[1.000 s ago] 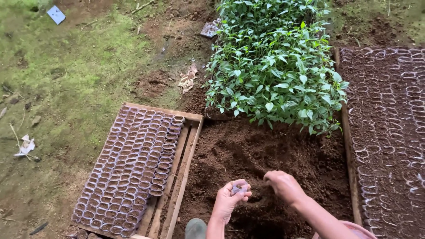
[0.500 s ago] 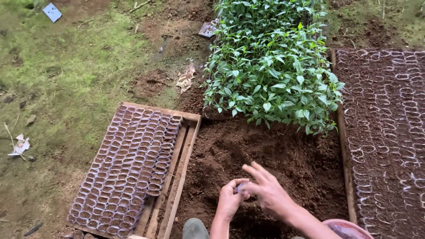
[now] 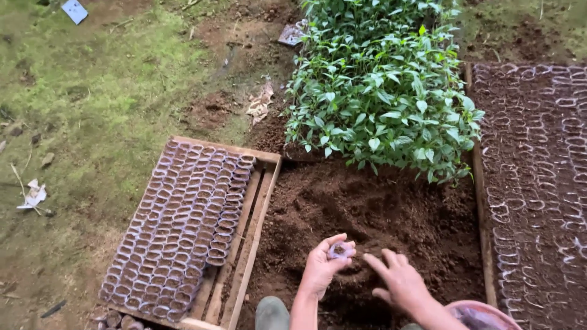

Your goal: The person fills small plastic seedling pots with soil from a large pile on the ground. They scoop soil with their hands, pack it into the pots, and place the filled pots into a wooden tray.

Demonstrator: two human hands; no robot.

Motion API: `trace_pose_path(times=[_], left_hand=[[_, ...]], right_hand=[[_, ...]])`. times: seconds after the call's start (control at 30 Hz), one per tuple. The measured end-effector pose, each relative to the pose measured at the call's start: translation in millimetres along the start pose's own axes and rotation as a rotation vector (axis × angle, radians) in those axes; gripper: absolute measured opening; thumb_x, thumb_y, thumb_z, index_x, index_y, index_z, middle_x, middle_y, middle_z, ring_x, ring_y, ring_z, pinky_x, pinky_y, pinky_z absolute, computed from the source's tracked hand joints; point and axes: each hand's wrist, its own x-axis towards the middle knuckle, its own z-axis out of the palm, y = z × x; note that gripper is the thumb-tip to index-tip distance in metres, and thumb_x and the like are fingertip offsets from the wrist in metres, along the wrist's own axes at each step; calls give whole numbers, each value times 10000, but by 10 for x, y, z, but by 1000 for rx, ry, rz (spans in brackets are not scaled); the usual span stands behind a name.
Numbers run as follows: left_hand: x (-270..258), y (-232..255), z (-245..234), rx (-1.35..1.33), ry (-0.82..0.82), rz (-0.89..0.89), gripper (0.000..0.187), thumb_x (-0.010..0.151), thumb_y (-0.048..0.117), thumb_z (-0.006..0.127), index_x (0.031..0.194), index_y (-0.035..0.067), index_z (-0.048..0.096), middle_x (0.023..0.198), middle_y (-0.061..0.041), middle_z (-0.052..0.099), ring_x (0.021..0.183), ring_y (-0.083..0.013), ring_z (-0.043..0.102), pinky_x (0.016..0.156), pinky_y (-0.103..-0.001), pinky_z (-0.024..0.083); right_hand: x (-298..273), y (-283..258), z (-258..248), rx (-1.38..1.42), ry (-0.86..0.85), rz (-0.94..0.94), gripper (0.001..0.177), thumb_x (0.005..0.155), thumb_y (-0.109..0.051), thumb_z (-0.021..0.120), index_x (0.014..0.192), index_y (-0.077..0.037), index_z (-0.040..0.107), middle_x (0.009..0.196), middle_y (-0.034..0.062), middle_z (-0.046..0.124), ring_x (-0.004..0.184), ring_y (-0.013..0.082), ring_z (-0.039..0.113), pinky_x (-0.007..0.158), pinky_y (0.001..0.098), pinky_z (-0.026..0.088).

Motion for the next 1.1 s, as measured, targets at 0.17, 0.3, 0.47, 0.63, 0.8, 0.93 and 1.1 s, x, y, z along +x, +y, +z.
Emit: trace_pose_path(times=[0.17,0.3,0.47,0.63,0.8,0.93,1.1], left_hand=[[26,163,77,34,-30,-19,566,818,-104,700,1359,59,657,1296,-168,757,1094,-171,758,945,-265,603],[-16,161,117,-1,-16,6,445,817,-59,775,1247,35,707,1256,-188,770,1030,-174,763,876,-269,642],[-70,207,245,164,28,-14,261,819,57,848,1071,94,790,1034,-33,808,897,-80,689,836,-202,559],[-8,40,278,258,-23,-26,304,817,116,839,1115,125,780,994,1,786,858,-54,669,808,-183,536],[-99,140,364,366,-75,-23,330,787,151,823,1113,147,773,948,20,743,796,-53,613,746,-187,493],[-114,151,392,306,-108,-69,315,805,120,837,1108,128,749,927,14,726,775,-50,611,715,-193,524],[-83,120,375,299,-137,-114,409,793,164,871,1169,120,716,920,-18,730,782,-68,643,711,-211,567]], right_hand=[[214,144,138,157,6,-51,731,645,-75,812,1297,-266,543,1255,17,537,1150,272,584,974,395,529],[308,140,-109,519,83,185,407,695,-54,626,1032,-250,742,963,-65,834,898,112,748,876,241,540],[221,77,-617,1808,199,600,265,1031,-323,575,1081,-81,673,1064,157,748,912,303,688,735,475,559],[171,-209,-1227,2200,239,519,210,1048,-299,567,1038,-99,629,1071,162,679,1035,302,647,1026,474,529],[223,-394,-1363,2338,132,380,239,1046,-345,578,980,-133,667,990,115,710,966,273,673,962,490,547],[258,-515,-1391,2327,102,365,241,1042,-348,584,961,-133,657,979,101,713,939,248,686,947,447,554],[251,-599,-1404,2191,129,344,269,1044,-357,571,927,-119,618,965,131,684,914,312,664,909,461,541]])
